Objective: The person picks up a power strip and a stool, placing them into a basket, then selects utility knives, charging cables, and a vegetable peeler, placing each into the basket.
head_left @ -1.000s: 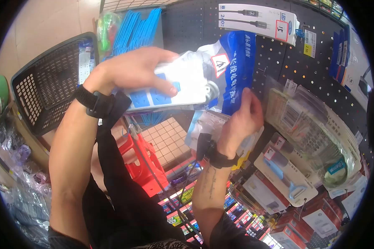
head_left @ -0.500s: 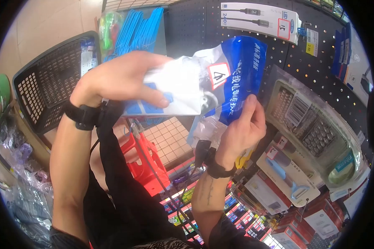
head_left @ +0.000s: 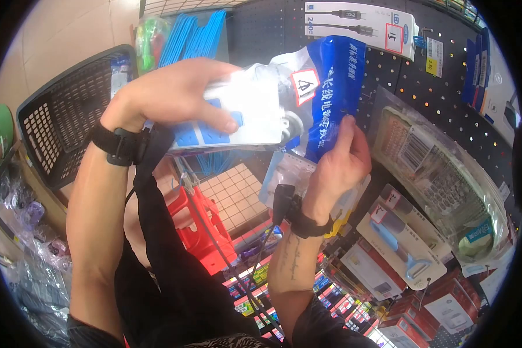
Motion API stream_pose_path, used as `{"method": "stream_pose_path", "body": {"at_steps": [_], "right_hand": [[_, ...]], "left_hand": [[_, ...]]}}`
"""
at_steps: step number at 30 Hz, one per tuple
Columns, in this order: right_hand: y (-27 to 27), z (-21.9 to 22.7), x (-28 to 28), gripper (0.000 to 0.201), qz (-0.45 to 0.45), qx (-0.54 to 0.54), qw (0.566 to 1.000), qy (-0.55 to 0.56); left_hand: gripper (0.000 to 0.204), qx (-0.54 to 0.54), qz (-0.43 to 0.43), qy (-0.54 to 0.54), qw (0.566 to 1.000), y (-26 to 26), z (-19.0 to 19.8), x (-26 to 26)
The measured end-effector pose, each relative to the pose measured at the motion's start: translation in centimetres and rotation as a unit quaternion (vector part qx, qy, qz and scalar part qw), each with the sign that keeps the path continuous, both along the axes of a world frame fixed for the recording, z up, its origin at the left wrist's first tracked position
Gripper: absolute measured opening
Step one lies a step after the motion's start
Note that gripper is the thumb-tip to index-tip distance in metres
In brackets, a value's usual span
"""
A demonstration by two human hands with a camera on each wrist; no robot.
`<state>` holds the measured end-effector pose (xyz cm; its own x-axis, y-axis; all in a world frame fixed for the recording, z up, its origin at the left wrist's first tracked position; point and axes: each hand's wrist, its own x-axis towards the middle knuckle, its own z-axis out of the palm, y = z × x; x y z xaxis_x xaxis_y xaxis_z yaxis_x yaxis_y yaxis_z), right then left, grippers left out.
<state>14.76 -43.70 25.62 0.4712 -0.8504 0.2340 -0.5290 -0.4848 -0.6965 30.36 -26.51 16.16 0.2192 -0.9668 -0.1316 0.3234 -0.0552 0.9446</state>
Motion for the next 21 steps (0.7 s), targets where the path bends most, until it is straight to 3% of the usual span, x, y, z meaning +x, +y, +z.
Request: {"method": "stream_pose_path", "body": {"at_steps": [3,6,9,11,13,14,16,17,18,19,21], "right_hand": [[-1.0,-0.5,0.2,0.032,-0.015,0.015,0.999,0.030],[-2.9,-0.8,0.4,0.036,-0.019,-0.046,0.996,0.079],[-3.8,-0.8,0.6,0.030,-0.030,-0.086,0.991,0.097],[-4.8,-0.8,0.1,0.031,-0.044,-0.089,0.987,0.124],[-7.8,-1.9,-2.2,0.032,0.060,-0.312,0.908,0.273],[-9.6,-2.2,-3.9,0.037,0.141,-0.546,0.716,0.411],[-8.1,-2.2,-3.4,0.042,0.096,-0.300,0.893,0.322],[-7.4,-2.4,-3.1,0.045,0.120,-0.221,0.940,0.230],[-7.6,-2.6,-3.3,0.048,0.135,-0.144,0.971,0.134],[-10.2,-3.4,-4.7,0.054,0.136,-0.176,0.960,0.169],[-8.1,-1.5,-2.7,0.057,0.018,-0.084,0.981,0.172]], "left_hand": [[0.055,0.027,-0.005,-0.073,0.997,-1.1,-0.7,0.0],[0.056,-0.007,0.027,0.002,1.000,-3.4,-1.8,-0.6],[0.052,-0.029,0.073,-0.070,0.994,-6.6,-3.6,-1.6],[0.050,0.026,0.087,-0.185,0.979,-7.8,-4.7,-2.0],[0.052,0.028,0.130,-0.300,0.944,-8.3,-5.6,-2.6],[0.055,0.004,0.214,-0.339,0.916,-8.5,-6.9,-3.5],[0.056,0.015,0.319,-0.341,0.884,-7.4,-7.4,-5.1],[0.051,0.056,0.317,-0.319,0.891,-6.1,-7.8,-5.9],[0.048,0.095,0.301,-0.292,0.903,-4.0,-8.3,-6.9],[0.044,0.120,0.288,-0.258,0.914,-2.8,-9.0,-8.0],[0.035,0.207,0.223,-0.197,0.932,1.3,-12.2,-10.1]]}}
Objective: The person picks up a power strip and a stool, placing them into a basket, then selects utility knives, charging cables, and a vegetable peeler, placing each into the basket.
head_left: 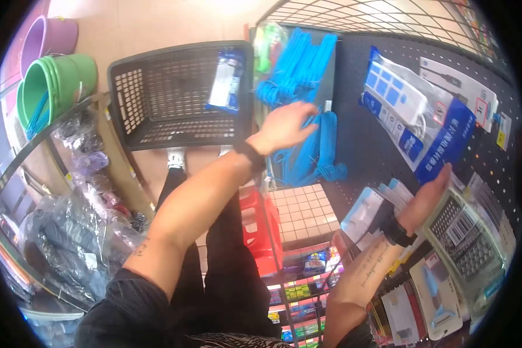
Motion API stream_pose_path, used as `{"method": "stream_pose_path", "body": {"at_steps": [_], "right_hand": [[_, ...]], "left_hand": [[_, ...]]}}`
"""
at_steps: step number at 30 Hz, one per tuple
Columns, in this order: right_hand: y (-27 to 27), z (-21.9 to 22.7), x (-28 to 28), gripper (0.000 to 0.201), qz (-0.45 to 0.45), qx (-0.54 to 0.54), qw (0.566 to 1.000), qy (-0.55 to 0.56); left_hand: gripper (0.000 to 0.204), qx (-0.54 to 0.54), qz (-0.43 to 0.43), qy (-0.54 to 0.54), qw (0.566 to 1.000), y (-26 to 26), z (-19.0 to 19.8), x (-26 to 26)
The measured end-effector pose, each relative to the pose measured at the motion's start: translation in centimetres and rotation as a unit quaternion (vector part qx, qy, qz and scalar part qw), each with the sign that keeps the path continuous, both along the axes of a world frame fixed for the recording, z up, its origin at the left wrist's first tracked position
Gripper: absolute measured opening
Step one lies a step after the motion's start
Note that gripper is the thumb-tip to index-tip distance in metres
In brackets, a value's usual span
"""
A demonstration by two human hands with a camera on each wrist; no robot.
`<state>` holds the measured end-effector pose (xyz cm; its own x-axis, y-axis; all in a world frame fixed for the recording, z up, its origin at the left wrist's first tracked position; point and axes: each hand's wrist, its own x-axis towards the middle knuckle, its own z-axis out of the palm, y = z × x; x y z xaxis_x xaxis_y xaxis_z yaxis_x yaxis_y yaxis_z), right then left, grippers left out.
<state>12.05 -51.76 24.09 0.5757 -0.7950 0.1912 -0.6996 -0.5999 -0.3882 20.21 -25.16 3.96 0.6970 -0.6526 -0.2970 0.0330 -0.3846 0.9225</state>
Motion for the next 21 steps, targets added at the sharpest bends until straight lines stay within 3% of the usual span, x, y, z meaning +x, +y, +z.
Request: {"method": "stream_pose_path", "body": {"at_steps": [1,3,6,8,10,11,12,14,16,18,20,21], "right_hand": [[1.3,0.4,1.3,0.057,0.002,0.007,1.000,-0.001],[3.6,0.7,3.1,0.051,-0.119,0.012,0.993,-0.015],[3.0,-0.1,2.8,0.046,-0.086,-0.024,0.994,-0.058],[3.0,0.1,2.5,0.042,-0.074,0.004,0.992,-0.106],[4.7,0.5,2.7,0.044,-0.002,-0.058,0.998,-0.012],[4.7,0.2,1.6,0.048,0.010,-0.053,0.998,-0.024],[5.4,-0.4,0.6,0.053,0.023,-0.035,0.996,-0.077],[9.1,-0.4,-0.1,0.054,-0.010,-0.023,1.000,0.001],[10.9,-1.0,-2.3,0.055,0.044,-0.118,0.989,0.081],[12.3,-1.8,-4.7,0.048,0.099,-0.183,0.974,0.094],[13.2,-2.8,-6.2,0.042,0.145,-0.241,0.953,0.114],[13.5,-2.9,-6.8,0.036,0.191,-0.188,0.960,0.084]], "left_hand": [[0.031,0.039,0.000,0.023,0.999,2.3,-1.7,-0.8],[0.026,0.124,0.009,0.076,0.989,6.8,-5.4,-2.2],[0.027,0.220,0.061,0.166,0.959,13.3,-10.2,-2.6],[0.029,0.298,0.048,0.182,0.936,16.3,-13.9,-2.5],[0.034,0.357,0.032,0.231,0.905,17.9,-18.1,-2.2],[0.038,0.362,-0.012,0.199,0.911,18.8,-20.1,-1.9],[0.045,0.402,-0.059,0.196,0.893,18.6,-21.8,-1.1],[0.055,0.417,0.023,0.143,0.897,17.7,-25.4,-1.0],[0.078,0.429,0.050,0.163,0.887,16.4,-29.0,-0.5],[0.089,0.431,0.099,0.130,0.887,15.0,-33.1,-0.9],[0.093,0.448,0.142,0.121,0.874,13.2,-33.7,-0.9],[0.098,0.473,0.181,0.113,0.855,12.6,-33.5,-1.1]]}}
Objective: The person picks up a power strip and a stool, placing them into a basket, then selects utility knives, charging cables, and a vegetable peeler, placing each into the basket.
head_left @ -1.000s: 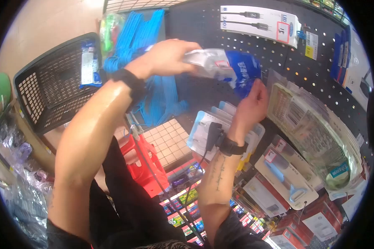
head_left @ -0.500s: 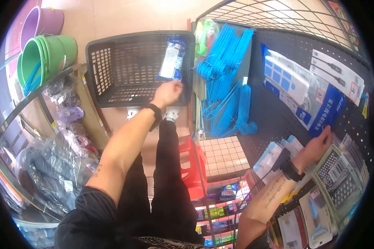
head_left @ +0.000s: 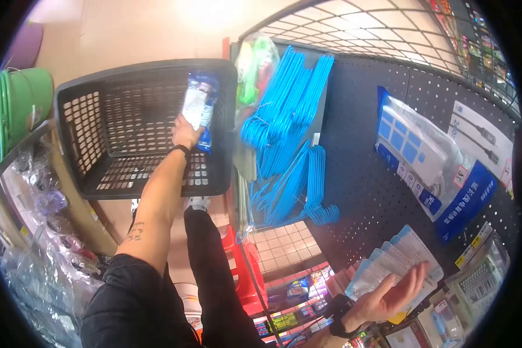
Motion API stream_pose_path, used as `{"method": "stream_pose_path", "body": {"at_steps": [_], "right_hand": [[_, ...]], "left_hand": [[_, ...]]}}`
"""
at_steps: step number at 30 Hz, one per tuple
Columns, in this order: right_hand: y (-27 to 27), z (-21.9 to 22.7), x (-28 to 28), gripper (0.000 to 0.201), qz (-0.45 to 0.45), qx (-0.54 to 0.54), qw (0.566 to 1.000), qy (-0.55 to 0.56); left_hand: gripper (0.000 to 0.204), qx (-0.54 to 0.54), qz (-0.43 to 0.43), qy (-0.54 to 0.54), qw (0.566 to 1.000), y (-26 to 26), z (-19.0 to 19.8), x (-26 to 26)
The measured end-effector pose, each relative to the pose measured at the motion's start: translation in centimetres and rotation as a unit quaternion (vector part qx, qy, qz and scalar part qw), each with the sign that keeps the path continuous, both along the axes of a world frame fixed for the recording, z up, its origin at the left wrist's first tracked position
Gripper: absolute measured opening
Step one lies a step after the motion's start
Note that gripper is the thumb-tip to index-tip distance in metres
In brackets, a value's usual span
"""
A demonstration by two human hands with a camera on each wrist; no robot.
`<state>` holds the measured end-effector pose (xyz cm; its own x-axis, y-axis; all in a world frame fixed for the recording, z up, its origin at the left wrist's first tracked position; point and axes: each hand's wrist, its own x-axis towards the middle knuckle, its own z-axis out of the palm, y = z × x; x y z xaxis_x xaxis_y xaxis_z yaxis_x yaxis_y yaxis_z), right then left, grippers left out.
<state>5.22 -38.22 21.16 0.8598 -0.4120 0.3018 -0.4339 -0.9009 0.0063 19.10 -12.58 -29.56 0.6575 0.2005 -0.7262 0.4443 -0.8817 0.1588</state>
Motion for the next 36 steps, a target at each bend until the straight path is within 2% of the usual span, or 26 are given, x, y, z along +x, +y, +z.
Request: {"method": "stream_pose_path", "body": {"at_steps": [1,3,4,5,6,7,8,9,11,12,13,14,15,17,18,19,21,23,24,25,27,28,29,31,33,36], "right_hand": [[0.8,-0.2,0.1,0.031,0.044,0.062,0.997,-0.010],[3.1,-1.4,0.0,0.018,-0.017,0.160,0.985,-0.055],[3.8,-1.9,-0.4,0.016,-0.018,0.167,0.985,-0.037],[4.6,-2.2,-0.8,0.015,-0.023,0.175,0.984,-0.020],[5.7,-2.6,0.0,0.013,-0.001,0.217,0.975,-0.036],[6.8,-3.3,1.2,0.012,0.022,0.262,0.963,-0.053],[8.0,-3.5,1.8,0.013,0.027,0.292,0.955,-0.049],[9.3,-3.4,2.4,0.011,0.025,0.352,0.935,-0.040],[11.7,-4.2,2.4,0.012,0.024,0.445,0.894,-0.045],[12.5,-4.4,2.7,0.012,0.024,0.455,0.888,-0.053],[13.3,-4.5,3.1,0.016,0.023,0.474,0.880,-0.006],[14.0,-4.7,3.7,0.021,0.023,0.490,0.871,0.040],[14.6,-5.3,4.1,0.021,0.026,0.497,0.867,0.030],[15.1,-6.2,4.9,0.048,-0.008,0.554,0.827,0.090],[15.3,-5.8,5.9,0.048,-0.009,0.552,0.830,0.082],[15.6,-5.2,7.0,0.059,-0.040,0.558,0.825,0.077],[14.5,-3.9,8.6,0.072,-0.077,0.550,0.829,0.070],[12.7,-2.1,9.8,0.085,-0.122,0.650,0.744,-0.096],[12.2,-0.4,10.8,0.079,-0.110,0.632,0.742,-0.196],[11.0,0.8,10.9,0.079,-0.111,0.619,0.752,-0.199],[8.0,3.2,10.3,0.065,-0.069,0.430,0.890,-0.137],[7.1,3.9,10.2,0.037,-0.061,0.374,0.915,-0.141],[6.3,4.8,9.9,0.037,-0.061,0.368,0.918,-0.137],[5.1,6.3,9.4,0.020,-0.089,0.327,0.941,-0.018],[4.2,6.3,8.8,0.017,-0.106,0.300,0.947,-0.037],[1.9,6.6,7.9,0.019,-0.163,0.341,0.922,-0.087]], "left_hand": [[0.098,-0.006,-0.002,0.003,1.000,-0.2,0.1,0.0],[0.103,0.003,0.057,0.016,0.998,0.1,0.1,0.1],[0.089,-0.032,0.093,-0.007,0.995,0.7,-0.8,0.0],[0.089,-0.034,0.089,-0.007,0.995,1.3,-1.4,-0.3],[0.076,-0.115,0.074,0.025,0.990,1.9,-1.6,-0.2],[0.064,-0.191,0.059,0.056,0.978,2.6,-0.4,0.3],[0.047,-0.177,0.079,0.026,0.981,2.9,1.1,0.3],[0.051,-0.153,0.086,0.050,0.983,3.6,3.2,0.8],[0.037,-0.256,0.143,0.005,0.956,7.3,1.0,-0.7],[0.033,-0.256,0.151,0.016,0.955,7.0,9.8,1.2],[0.035,-0.335,0.197,-0.006,0.921,8.8,10.0,0.5],[0.036,-0.319,0.163,-0.038,0.933,9.9,12.7,0.4],[0.045,-0.329,0.141,-0.032,0.933,10.3,19.0,1.3],[0.045,-0.374,0.157,0.008,0.914,11.1,26.5,1.7],[0.047,-0.413,0.155,0.005,0.898,11.1,29.8,1.7],[0.051,-0.389,0.128,0.027,0.912,11.0,33.3,1.7],[0.055,-0.463,0.112,0.073,0.876,10.3,37.9,1.5],[0.054,-0.509,0.076,0.097,0.852,9.1,40.5,1.2],[0.053,-0.542,0.045,0.113,0.831,8.4,41.4,1.2],[0.053,-0.555,0.040,0.118,0.823,7.5,42.3,1.6],[0.050,-0.568,-0.054,0.151,0.807,5.5,43.5,2.4],[0.046,-0.582,-0.099,0.121,0.798,4.5,43.6,2.4],[0.046,-0.588,-0.096,0.123,0.793,3.5,44.0,2.7],[0.045,-0.573,-0.186,0.098,0.792,1.4,45.2,3.2],[0.043,-0.582,-0.202,0.092,0.782,0.0,45.2,3.6],[0.042,-0.571,-0.253,0.075,0.778,-2.4,46.5,4.7]]}}
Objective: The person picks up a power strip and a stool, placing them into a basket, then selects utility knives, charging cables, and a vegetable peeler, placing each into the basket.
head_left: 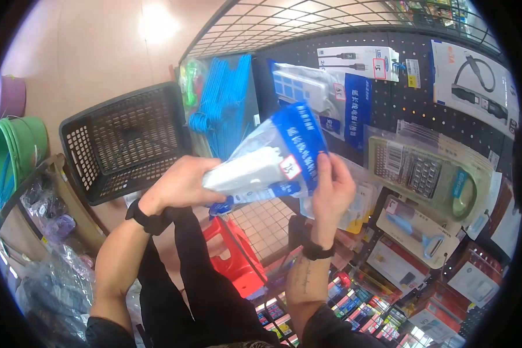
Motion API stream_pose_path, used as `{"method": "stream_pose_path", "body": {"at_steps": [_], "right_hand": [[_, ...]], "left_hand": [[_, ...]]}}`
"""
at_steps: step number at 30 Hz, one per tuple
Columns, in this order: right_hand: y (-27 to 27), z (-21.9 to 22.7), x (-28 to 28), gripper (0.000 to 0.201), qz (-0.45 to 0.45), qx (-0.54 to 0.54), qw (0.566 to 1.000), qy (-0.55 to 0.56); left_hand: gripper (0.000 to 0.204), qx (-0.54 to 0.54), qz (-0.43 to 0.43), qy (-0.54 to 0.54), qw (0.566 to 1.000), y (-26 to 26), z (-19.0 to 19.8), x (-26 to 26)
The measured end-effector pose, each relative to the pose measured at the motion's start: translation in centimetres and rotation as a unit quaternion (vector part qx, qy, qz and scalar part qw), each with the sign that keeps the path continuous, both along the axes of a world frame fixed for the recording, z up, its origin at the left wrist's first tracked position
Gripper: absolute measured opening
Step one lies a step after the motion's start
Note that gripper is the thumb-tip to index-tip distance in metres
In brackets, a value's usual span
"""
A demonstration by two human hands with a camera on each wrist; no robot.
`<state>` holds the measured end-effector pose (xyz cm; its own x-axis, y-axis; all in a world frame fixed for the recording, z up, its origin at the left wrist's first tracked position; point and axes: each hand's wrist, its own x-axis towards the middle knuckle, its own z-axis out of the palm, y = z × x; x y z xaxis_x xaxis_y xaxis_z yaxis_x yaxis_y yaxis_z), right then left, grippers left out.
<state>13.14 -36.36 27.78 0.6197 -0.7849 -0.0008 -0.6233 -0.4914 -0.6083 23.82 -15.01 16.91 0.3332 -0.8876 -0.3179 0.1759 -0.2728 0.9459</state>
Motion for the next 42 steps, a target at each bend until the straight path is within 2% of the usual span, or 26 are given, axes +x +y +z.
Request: {"method": "stream_pose_path", "body": {"at_steps": [2,4,7,9,13,19,26,28,29,32,33,35,36,37,39,42], "right_hand": [[-1.8,0.0,-0.3,0.020,-0.027,0.005,0.999,-0.025],[-2.7,0.6,0.1,0.024,-0.065,0.009,0.996,-0.057],[-5.0,0.3,0.2,0.026,-0.070,-0.023,0.996,-0.058],[-5.8,0.2,0.4,0.029,-0.066,-0.040,0.996,-0.052],[-6.2,-0.2,0.5,0.032,-0.060,-0.057,0.996,-0.036],[-6.5,-1.3,1.8,0.027,-0.034,-0.119,0.992,-0.018],[-7.0,-1.4,1.8,0.026,-0.039,-0.130,0.991,-0.019],[-7.6,-2.0,2.0,0.026,-0.023,-0.143,0.988,-0.042],[-8.0,-2.2,2.2,0.026,-0.021,-0.143,0.989,-0.044],[-9.0,-2.7,2.7,0.027,-0.044,-0.202,0.978,-0.017],[-9.5,-3.0,2.7,0.027,-0.043,-0.202,0.978,-0.017],[-10.7,-3.5,2.7,0.027,-0.036,-0.237,0.970,-0.023],[-10.8,-3.7,2.8,0.025,-0.052,-0.236,0.970,-0.015],[-11.2,-4.1,2.4,0.025,-0.052,-0.233,0.971,-0.020],[-11.8,-5.0,1.4,0.027,-0.066,-0.306,0.950,-0.001],[-12.0,-5.6,1.0,0.026,-0.064,-0.332,0.941,-0.033]], "left_hand": [[0.043,0.016,-0.021,-0.033,0.999,-1.7,0.6,0.5],[0.040,-0.039,-0.005,-0.102,0.994,-3.5,0.7,0.9],[0.039,-0.024,-0.013,-0.065,0.998,-5.7,1.3,1.9],[0.040,-0.027,-0.014,-0.083,0.996,-6.6,0.8,2.3],[0.048,-0.008,-0.031,-0.061,0.998,-7.0,0.4,2.8],[0.050,0.046,-0.007,-0.016,0.999,-7.3,0.6,3.4],[0.047,0.024,-0.011,-0.013,1.000,-8.3,-0.7,3.8],[0.050,0.005,-0.009,-0.082,0.997,-9.0,-1.1,3.9],[0.050,0.005,-0.007,-0.084,0.996,-9.5,-1.4,4.0],[0.067,0.042,0.000,-0.218,0.975,-12.2,-3.4,4.0],[0.067,0.042,0.001,-0.219,0.975,-12.8,-3.5,3.5],[0.074,0.022,0.181,-0.355,0.917,-13.8,-3.6,2.9],[0.074,0.041,0.200,-0.379,0.902,-13.9,-3.4,2.5],[0.074,0.043,0.200,-0.384,0.901,-13.8,-3.4,1.9],[0.067,0.042,0.207,-0.340,0.917,-12.9,-3.6,0.3],[0.053,0.069,0.111,-0.260,0.957,-9.6,-5.0,-3.9]]}}
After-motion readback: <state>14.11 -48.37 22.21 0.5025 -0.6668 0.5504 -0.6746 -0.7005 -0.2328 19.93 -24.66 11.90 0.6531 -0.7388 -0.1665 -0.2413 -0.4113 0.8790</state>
